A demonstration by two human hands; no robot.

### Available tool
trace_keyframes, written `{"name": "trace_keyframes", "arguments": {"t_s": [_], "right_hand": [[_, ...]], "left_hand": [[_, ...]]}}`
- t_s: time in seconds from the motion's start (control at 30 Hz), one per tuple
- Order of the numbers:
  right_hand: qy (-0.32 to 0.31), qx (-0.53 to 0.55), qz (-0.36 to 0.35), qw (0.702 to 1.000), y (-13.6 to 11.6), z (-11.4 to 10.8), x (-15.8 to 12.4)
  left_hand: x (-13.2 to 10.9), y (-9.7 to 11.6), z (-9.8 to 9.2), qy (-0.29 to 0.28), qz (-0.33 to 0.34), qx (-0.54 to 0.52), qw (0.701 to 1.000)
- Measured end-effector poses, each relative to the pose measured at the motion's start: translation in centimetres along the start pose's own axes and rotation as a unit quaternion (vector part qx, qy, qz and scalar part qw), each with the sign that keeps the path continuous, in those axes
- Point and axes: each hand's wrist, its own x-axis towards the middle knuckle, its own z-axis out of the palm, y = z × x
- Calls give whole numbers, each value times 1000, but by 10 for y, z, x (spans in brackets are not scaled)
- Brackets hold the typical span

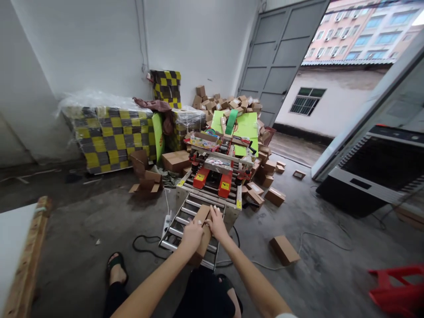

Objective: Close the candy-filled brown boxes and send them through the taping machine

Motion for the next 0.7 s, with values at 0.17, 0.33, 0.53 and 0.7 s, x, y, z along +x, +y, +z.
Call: {"name": "trace_keyframes", "arguments": {"t_s": [0.17, 0.33, 0.53, 0.7], "right_hand": [[-5, -36, 35, 999, -11, 15, -14], [-59, -63, 9, 996, -27, -5, -17], [-163, -97, -30, 981, -59, -11, -71], [-197, -138, -41, 970, -74, -21, -82]], "left_hand": [[-7, -34, 13, -2, 4, -155, 988], [-8, -35, 45, -3, -58, -312, 948], [-7, -42, 55, -8, -114, -486, 867], [-21, -49, 55, 42, -215, -682, 698]]}}
